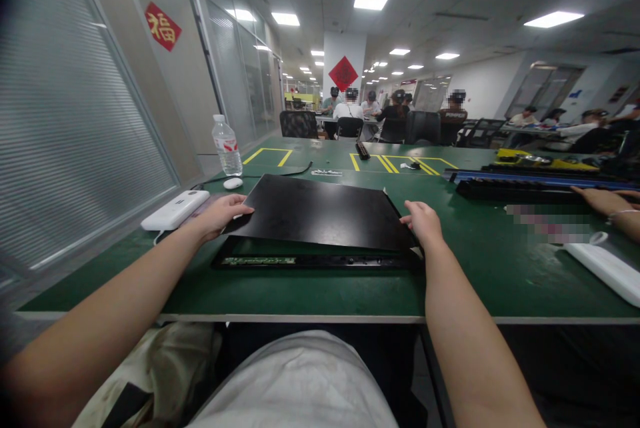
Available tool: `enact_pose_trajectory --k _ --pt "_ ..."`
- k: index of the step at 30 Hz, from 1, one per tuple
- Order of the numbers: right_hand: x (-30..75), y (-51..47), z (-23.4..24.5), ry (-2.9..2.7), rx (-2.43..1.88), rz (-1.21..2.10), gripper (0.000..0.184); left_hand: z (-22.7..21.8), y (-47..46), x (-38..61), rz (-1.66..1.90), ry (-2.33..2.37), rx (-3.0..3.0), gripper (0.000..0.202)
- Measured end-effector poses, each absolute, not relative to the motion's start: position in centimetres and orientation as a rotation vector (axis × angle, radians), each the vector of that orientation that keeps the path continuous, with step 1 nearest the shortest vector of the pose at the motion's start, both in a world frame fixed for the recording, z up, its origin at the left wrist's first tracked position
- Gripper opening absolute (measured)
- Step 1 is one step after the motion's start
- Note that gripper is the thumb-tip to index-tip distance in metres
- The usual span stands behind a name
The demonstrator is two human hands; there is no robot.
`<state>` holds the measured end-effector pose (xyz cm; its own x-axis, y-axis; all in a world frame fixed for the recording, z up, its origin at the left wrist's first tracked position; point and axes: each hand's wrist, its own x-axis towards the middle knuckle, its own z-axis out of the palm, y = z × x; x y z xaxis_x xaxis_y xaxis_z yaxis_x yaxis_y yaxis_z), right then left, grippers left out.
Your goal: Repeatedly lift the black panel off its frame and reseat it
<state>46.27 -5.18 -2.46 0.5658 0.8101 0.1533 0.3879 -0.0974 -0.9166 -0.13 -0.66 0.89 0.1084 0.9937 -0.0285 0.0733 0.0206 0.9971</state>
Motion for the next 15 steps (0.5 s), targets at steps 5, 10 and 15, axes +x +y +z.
enact_pose_trajectory --k 5,10,15 --pt "46.04 -5.36 -2.22 -1.071 -1.808 0.417 0.038 0.67 -0.46 -0.28 1.039 1.201 1.297 0.020" --pt "46.18 -5.18 -2.36 -1.092 -1.862 0.408 0.037 0.51 -0.33 -0.51 1.015 1.217 1.305 0.028" --pt "46.19 -4.96 -2.38 -1.128 -1.923 0.366 0.039 0.64 -0.39 -0.50 0.963 1.244 1.299 0.033"
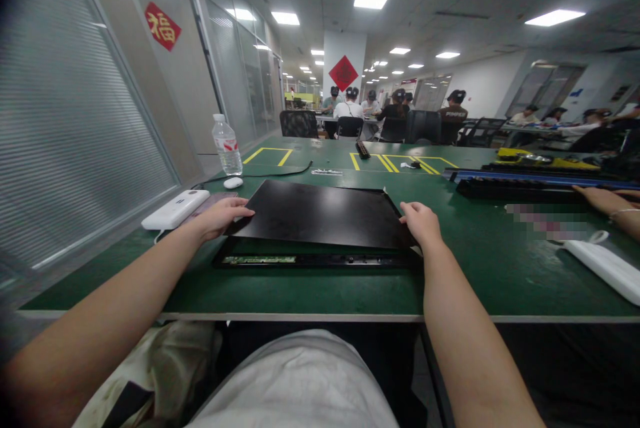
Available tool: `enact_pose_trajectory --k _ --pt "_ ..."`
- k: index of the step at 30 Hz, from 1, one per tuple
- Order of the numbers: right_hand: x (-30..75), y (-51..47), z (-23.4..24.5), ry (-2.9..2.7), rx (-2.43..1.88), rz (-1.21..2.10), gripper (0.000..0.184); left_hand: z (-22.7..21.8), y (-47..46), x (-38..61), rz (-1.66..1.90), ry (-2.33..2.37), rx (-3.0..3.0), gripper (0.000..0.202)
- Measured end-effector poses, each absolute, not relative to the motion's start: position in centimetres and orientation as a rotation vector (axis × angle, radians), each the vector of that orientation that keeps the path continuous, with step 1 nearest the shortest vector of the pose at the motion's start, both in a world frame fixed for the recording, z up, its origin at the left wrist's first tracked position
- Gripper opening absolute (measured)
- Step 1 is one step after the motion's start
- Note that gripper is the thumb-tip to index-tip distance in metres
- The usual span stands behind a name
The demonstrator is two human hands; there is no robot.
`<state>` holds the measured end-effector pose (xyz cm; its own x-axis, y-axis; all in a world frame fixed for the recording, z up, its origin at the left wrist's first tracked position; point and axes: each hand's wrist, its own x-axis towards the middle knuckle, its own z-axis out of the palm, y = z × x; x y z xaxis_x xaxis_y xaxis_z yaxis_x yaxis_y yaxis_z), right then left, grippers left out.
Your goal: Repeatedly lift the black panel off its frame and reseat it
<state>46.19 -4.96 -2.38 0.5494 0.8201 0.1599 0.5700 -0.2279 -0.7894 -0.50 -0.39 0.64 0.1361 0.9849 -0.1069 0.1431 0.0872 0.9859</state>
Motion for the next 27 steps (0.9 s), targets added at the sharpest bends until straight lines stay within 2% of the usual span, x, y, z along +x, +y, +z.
enact_pose_trajectory --k 27 --pt "46.02 -4.93 -2.21 -1.181 -2.058 0.322 0.035 0.46 -0.17 -0.46 0.978 1.273 1.233 0.036"
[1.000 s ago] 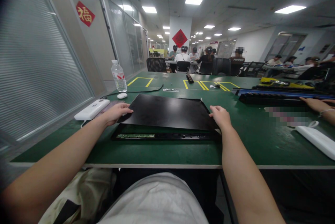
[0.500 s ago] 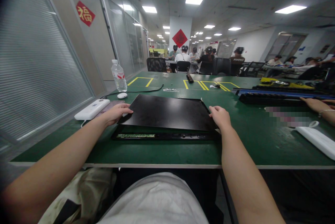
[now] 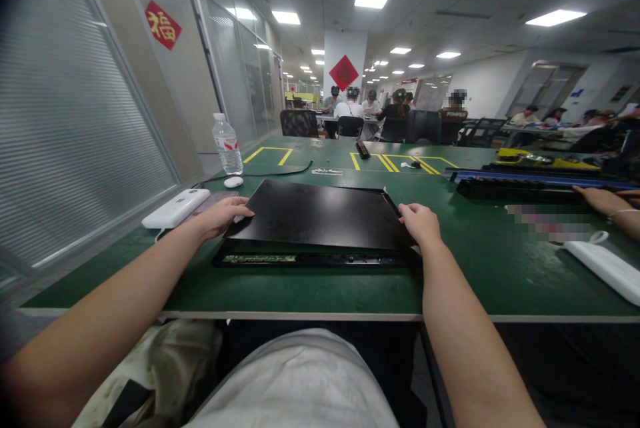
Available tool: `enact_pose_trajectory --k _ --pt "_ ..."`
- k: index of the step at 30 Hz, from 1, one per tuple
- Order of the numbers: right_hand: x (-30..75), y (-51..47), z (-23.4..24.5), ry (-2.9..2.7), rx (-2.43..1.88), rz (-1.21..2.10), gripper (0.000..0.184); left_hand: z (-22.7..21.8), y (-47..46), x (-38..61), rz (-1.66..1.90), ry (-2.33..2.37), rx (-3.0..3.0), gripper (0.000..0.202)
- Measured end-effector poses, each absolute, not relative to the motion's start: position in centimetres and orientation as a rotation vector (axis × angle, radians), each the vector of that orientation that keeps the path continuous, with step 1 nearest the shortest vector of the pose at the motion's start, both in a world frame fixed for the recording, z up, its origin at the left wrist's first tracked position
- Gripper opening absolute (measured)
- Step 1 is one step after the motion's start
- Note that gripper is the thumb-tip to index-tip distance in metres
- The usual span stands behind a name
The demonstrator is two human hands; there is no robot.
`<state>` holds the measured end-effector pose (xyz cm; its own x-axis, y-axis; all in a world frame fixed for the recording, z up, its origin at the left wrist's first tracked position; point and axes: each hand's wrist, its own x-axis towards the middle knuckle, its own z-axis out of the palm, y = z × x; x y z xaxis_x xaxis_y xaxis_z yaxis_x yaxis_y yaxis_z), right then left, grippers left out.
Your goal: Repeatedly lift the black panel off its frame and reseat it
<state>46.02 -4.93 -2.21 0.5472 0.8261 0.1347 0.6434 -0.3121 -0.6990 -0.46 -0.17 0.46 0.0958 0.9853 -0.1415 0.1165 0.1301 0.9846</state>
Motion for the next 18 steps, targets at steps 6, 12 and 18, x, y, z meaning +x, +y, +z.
enact_pose_trajectory --k 6,12,18 --pt "45.67 -5.07 -2.07 -1.257 -2.107 0.185 0.030 0.26 -0.11 -0.69 0.986 1.275 1.233 0.047" --pt "45.73 -4.80 -2.27 -1.290 -2.167 0.091 0.031 0.34 -0.24 -0.46 0.984 1.225 1.237 0.046" --pt "46.10 -4.56 -2.66 -1.282 -2.164 0.091 0.031 0.08 0.03 -0.53 0.985 1.221 1.239 0.048"
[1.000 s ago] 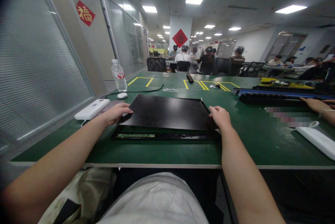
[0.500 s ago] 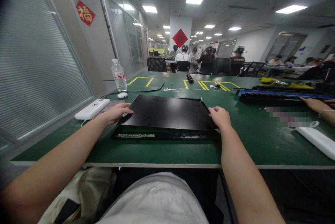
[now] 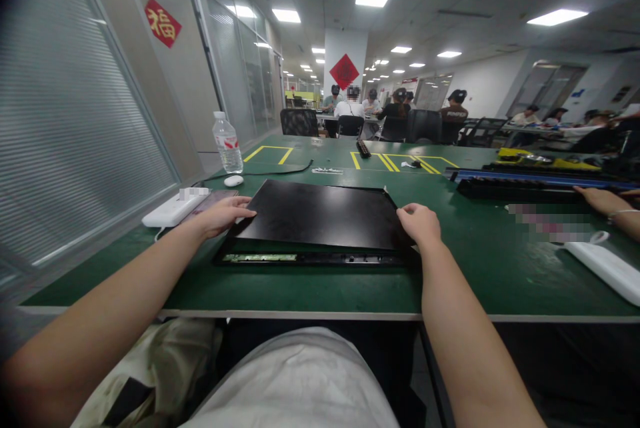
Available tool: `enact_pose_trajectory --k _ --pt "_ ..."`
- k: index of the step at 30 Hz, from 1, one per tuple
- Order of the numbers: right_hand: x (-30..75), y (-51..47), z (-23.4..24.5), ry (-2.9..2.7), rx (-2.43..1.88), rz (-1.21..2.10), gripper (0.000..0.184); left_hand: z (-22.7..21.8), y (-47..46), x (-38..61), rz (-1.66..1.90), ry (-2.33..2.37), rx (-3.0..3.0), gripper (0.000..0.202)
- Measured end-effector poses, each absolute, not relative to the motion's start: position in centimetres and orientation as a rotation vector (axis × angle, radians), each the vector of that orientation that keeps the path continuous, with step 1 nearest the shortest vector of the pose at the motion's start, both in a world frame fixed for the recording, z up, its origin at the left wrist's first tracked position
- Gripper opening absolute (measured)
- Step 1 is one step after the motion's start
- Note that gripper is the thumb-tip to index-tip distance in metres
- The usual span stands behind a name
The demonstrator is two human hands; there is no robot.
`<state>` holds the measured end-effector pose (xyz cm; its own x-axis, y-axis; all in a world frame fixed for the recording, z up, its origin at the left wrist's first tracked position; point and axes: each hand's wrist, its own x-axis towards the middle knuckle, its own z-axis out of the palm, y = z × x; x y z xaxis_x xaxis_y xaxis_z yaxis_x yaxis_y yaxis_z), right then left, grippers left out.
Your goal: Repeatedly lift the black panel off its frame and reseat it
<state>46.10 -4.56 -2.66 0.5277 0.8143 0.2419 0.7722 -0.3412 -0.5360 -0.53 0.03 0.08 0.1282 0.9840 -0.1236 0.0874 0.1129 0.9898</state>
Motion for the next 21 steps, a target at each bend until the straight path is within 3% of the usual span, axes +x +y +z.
enact_pose_trajectory --k 21 --pt "45.64 -5.01 -2.19 -1.311 -2.166 0.127 0.022 0.09 0.05 -0.62 1.011 1.265 1.234 0.051"
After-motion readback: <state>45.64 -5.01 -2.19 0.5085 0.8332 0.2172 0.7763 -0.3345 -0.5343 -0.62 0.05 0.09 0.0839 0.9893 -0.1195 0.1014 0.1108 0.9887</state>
